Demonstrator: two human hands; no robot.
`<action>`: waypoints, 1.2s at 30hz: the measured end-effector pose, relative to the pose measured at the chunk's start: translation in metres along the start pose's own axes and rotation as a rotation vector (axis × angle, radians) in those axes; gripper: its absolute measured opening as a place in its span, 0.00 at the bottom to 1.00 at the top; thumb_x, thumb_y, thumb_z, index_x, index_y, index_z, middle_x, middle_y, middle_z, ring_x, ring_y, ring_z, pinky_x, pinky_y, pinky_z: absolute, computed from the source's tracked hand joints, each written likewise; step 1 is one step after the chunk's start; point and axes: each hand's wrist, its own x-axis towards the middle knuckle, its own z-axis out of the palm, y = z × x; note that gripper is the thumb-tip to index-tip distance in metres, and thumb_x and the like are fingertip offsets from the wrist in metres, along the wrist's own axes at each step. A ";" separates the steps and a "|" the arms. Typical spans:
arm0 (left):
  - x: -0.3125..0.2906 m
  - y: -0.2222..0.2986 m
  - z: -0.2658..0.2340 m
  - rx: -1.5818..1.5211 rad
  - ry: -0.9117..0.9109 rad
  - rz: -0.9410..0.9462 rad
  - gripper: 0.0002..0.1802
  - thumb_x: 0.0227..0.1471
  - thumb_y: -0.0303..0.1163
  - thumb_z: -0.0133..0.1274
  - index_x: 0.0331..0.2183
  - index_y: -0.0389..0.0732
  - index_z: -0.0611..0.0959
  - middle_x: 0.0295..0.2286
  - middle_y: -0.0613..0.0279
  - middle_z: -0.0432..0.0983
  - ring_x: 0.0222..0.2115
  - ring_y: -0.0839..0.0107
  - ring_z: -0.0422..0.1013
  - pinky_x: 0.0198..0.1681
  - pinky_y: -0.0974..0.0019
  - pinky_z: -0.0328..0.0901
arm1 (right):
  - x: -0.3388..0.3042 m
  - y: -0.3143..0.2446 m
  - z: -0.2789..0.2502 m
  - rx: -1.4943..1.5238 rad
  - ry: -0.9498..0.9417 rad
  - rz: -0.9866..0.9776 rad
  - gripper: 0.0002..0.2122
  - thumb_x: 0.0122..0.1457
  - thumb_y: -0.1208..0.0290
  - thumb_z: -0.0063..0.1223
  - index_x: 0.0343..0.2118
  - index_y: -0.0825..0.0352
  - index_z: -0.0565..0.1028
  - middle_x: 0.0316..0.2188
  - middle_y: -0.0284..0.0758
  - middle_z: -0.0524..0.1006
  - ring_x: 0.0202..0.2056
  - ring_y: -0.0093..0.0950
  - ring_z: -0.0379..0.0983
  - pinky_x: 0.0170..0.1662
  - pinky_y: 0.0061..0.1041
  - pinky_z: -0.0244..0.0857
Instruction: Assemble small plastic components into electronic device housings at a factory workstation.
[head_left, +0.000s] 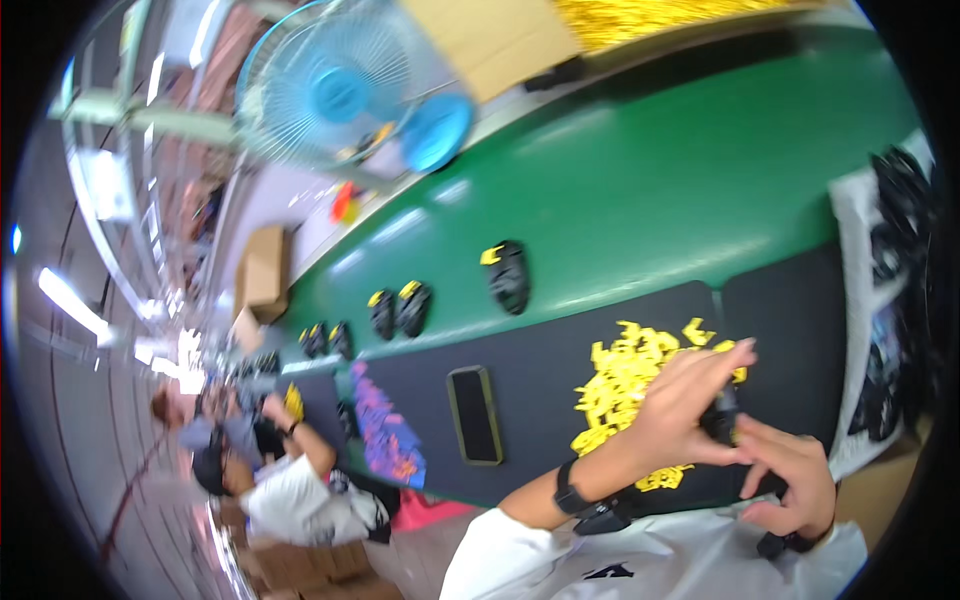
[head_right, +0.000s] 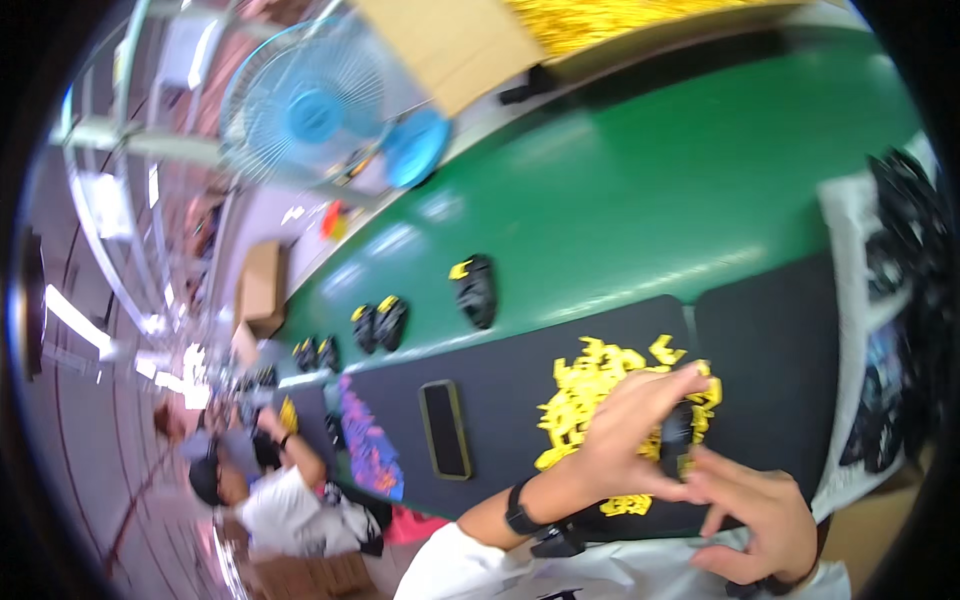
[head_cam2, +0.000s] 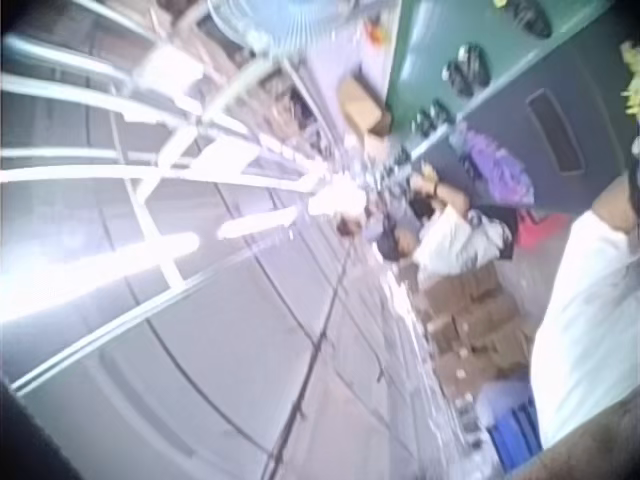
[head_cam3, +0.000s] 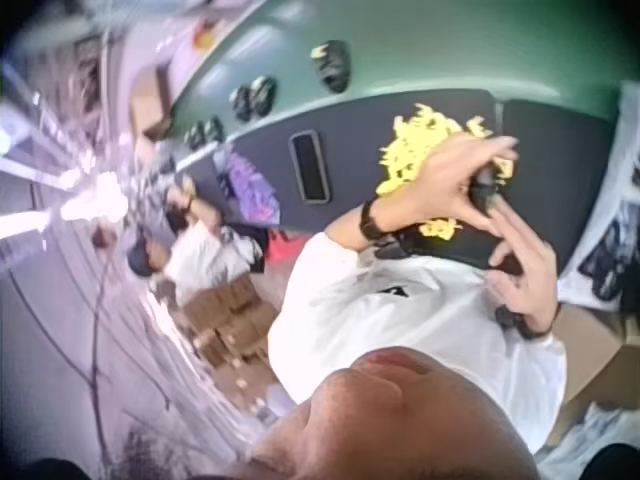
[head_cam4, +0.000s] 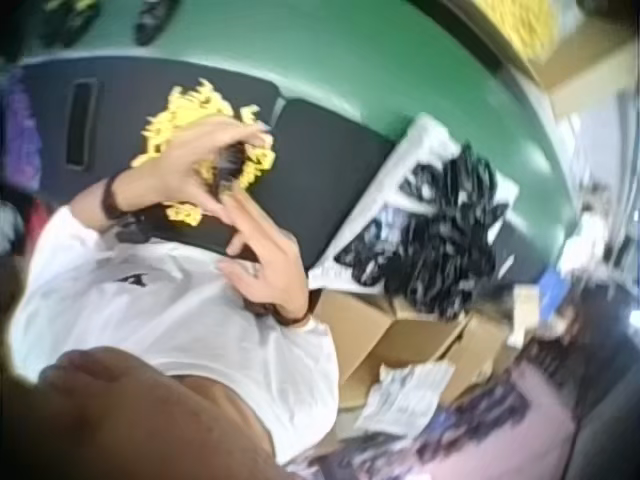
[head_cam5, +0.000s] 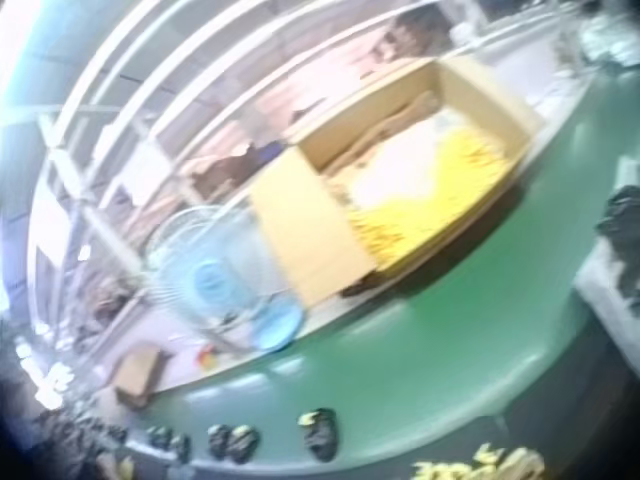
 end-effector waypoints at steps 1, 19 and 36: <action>0.012 0.003 0.015 0.028 -0.010 -0.002 0.57 0.28 0.52 0.72 0.59 0.40 0.66 0.45 0.53 0.75 0.46 0.56 0.72 0.50 0.58 0.65 | -0.016 0.017 -0.009 0.047 0.097 -0.021 0.35 0.43 0.64 0.68 0.56 0.70 0.68 0.55 0.52 0.69 0.21 0.33 0.79 0.32 0.23 0.74; 0.165 -0.182 -0.239 0.549 0.253 -0.414 0.25 0.61 0.41 0.43 0.49 0.28 0.74 0.49 0.41 0.72 0.49 0.49 0.70 0.52 0.59 0.63 | -0.028 0.205 0.002 -0.784 0.712 0.386 0.28 0.59 0.60 0.49 0.60 0.69 0.62 0.62 0.44 0.59 0.64 0.43 0.52 0.65 0.40 0.42; 0.046 -0.030 -0.196 0.302 0.002 -0.102 0.17 0.54 0.29 0.51 0.46 0.36 0.76 0.45 0.55 0.72 0.46 0.63 0.70 0.46 0.66 0.68 | 0.049 0.178 -0.009 -1.067 0.616 0.319 0.37 0.44 0.66 0.56 0.62 0.67 0.60 0.62 0.41 0.61 0.64 0.46 0.49 0.66 0.45 0.37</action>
